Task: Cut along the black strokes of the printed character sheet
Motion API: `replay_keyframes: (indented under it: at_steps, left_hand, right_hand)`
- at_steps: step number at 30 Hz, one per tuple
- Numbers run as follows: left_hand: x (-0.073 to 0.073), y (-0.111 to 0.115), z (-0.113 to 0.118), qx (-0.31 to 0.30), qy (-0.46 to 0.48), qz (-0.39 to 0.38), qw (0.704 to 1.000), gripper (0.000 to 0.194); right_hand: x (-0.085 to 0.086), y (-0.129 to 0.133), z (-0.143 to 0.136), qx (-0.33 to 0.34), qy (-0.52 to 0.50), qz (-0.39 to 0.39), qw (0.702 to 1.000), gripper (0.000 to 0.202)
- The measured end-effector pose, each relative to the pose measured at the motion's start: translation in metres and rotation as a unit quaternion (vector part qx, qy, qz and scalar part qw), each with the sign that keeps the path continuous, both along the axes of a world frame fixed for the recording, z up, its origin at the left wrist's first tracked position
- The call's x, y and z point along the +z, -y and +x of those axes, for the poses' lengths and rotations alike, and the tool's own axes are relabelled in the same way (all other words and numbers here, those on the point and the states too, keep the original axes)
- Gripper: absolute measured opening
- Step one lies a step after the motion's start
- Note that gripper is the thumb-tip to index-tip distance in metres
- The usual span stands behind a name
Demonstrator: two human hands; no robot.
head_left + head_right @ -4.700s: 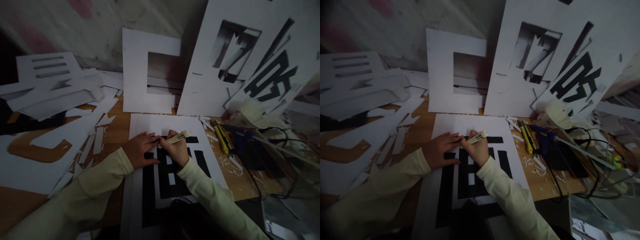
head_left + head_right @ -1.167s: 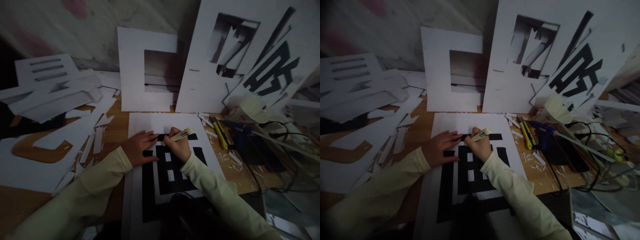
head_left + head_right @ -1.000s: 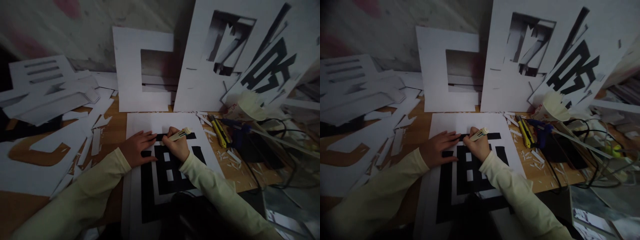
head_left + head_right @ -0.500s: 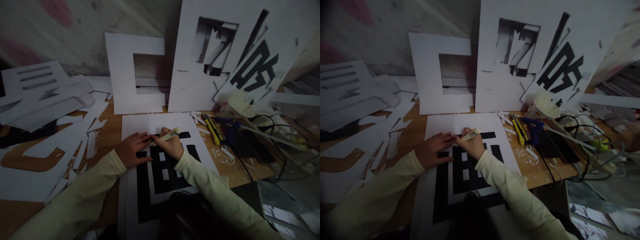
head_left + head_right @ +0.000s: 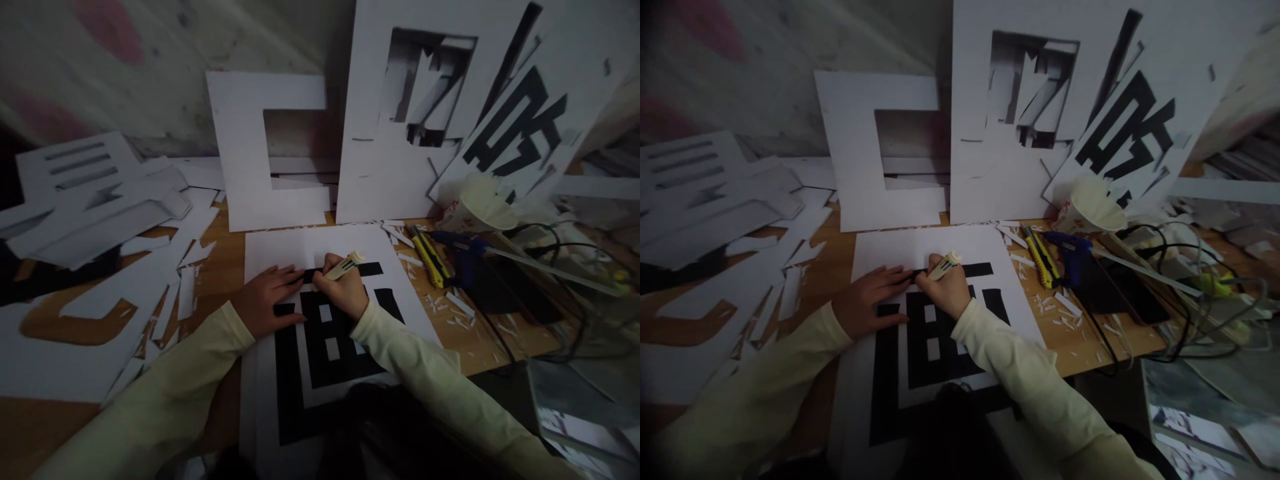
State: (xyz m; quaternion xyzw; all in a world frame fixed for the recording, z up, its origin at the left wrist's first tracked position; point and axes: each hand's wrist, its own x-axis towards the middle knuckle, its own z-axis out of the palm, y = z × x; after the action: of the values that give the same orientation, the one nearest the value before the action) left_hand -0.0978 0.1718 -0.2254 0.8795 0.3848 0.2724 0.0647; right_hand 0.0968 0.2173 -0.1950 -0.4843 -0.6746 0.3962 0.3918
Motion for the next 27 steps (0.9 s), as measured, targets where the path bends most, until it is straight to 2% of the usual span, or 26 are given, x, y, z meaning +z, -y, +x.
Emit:
replay_keyframes:
  at_steps: [22, 24, 27]
  left_hand:
    - [0.0044, -0.0005, -0.0002, -0.003, -0.019, -0.011, 1.0, 0.06]
    - [0.0042, -0.0007, -0.0006, -0.003, -0.023, -0.007, 1.0, 0.057]
    - [0.0025, -0.0009, -0.0016, -0.016, -0.026, 0.011, 0.999, 0.042]
  right_hand:
    - [-0.0047, -0.0018, 0.0041, -0.001, -0.004, 0.037, 0.999, 0.023]
    - [-0.005, -0.0015, 0.0046, -0.003, -0.004, 0.044, 0.999, 0.023]
    - [-0.0047, -0.002, 0.0049, -0.003, -0.013, 0.041, 0.999, 0.023]
